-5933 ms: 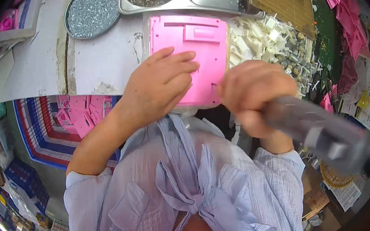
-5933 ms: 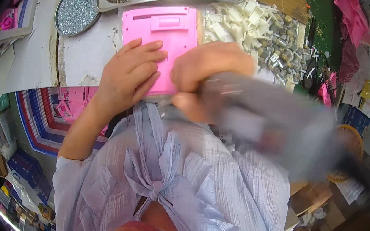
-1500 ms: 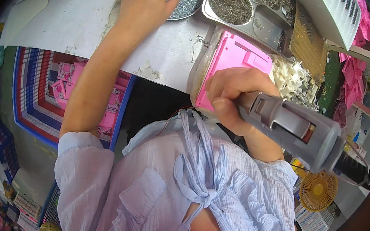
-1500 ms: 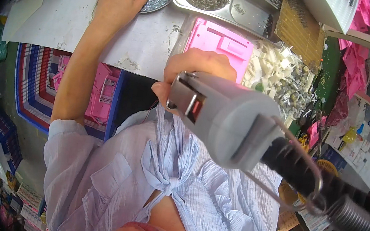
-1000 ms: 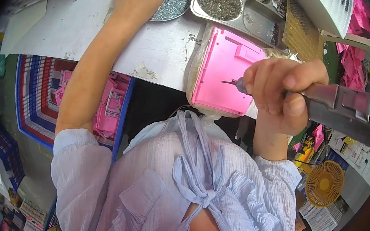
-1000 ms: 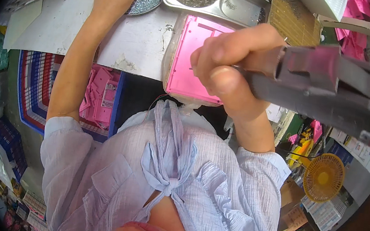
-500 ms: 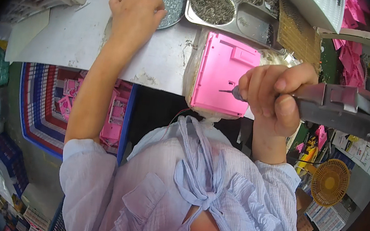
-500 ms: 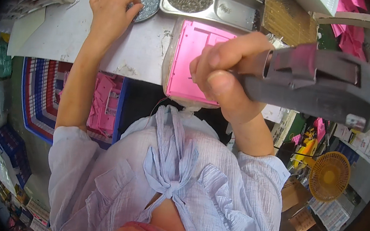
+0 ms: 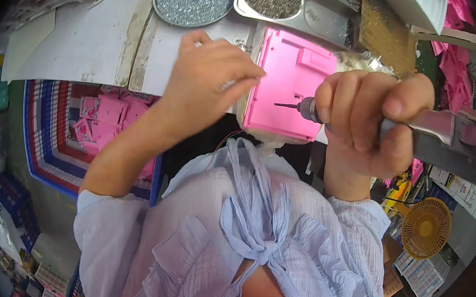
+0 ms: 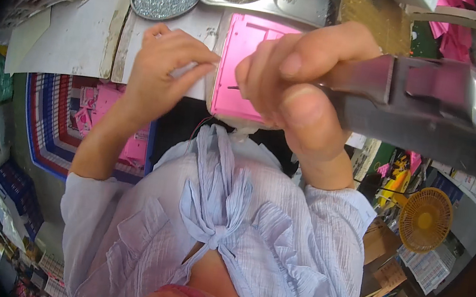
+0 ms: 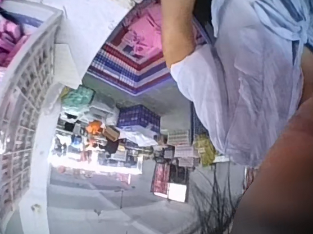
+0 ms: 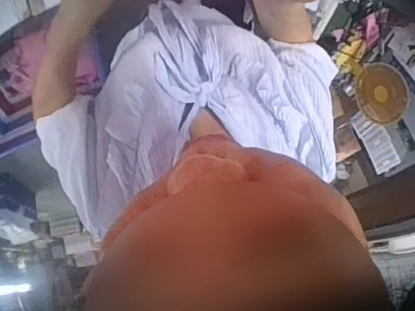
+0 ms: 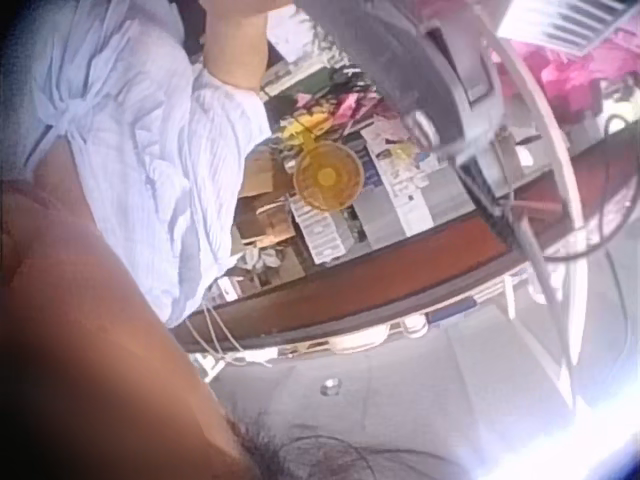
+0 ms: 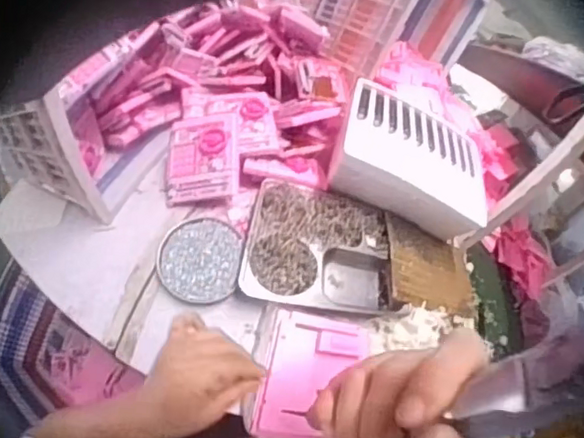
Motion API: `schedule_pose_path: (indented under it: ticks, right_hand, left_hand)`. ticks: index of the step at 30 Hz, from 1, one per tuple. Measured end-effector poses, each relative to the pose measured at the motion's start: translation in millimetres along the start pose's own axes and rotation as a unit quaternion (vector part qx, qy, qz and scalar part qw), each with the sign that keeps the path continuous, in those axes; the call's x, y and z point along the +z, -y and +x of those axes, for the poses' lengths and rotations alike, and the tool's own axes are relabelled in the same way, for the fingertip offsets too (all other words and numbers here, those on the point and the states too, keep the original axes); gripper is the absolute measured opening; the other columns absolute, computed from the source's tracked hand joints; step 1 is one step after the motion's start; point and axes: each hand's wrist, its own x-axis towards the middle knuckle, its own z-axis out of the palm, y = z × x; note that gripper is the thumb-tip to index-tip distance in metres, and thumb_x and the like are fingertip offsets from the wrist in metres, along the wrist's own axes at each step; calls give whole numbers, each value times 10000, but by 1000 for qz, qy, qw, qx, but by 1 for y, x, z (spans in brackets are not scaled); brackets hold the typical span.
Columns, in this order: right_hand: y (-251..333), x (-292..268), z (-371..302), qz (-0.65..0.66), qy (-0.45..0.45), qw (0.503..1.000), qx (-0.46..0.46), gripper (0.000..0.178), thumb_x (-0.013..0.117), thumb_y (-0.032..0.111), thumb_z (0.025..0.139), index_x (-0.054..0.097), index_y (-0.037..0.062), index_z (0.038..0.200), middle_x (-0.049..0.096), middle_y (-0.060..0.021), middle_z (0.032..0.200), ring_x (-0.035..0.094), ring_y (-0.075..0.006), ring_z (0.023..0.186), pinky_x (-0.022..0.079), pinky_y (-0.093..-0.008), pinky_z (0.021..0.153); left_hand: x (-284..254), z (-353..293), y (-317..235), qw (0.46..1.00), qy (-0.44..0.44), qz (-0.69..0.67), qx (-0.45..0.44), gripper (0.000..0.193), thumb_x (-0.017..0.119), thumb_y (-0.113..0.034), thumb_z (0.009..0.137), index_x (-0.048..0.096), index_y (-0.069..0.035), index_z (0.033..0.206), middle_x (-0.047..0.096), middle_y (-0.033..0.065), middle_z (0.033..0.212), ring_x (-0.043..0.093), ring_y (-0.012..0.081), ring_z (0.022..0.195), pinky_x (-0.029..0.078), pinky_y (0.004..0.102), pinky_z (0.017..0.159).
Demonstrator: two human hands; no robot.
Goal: Soldering components and drilling screws into a pink electronic toy device at a factory workbench.
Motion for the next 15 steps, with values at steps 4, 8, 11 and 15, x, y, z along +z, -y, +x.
schedule_pose_path:
  ticks: [4, 8, 11, 15]
  right_hand:
    - [2, 6, 3, -25, 48, 999, -5, 244, 567, 367, 1057, 530, 176, 1205, 510, 64, 686, 473, -88, 588, 441, -297, 615]
    - [0, 9, 2, -18, 55, 998, -3, 247, 563, 373, 1060, 530, 183, 1214, 513, 64, 695, 477, -90, 597, 437, -292, 616]
    - [-2, 11, 0, -14, 49, 999, -2, 248, 566, 376, 1058, 529, 184, 1211, 511, 64, 693, 478, -91, 597, 435, -292, 611]
    - [-4, 14, -2, -7, 43, 999, 4, 243, 572, 372, 1055, 529, 183, 1201, 512, 61, 686, 475, -93, 579, 427, -293, 583]
  left_hand:
    - [1, -15, -20, 989, 18, -133, -67, 99, 758, -54, 846, 773, -76, 941, 755, 33, 869, 675, 167, 806, 396, 342, 883]
    - [3, -23, -30, 975, 6, -190, -116, 87, 748, -98, 860, 797, -106, 931, 771, 15, 851, 686, 138, 769, 400, 328, 878]
    - [4, -26, -33, 965, 11, -220, -139, 88, 746, -85, 853, 798, -100, 922, 771, 17, 847, 682, 137, 759, 404, 331, 878]
    - [6, -27, -31, 967, 22, -218, -127, 76, 760, -87, 840, 792, -102, 907, 762, 17, 829, 668, 149, 731, 399, 331, 889]
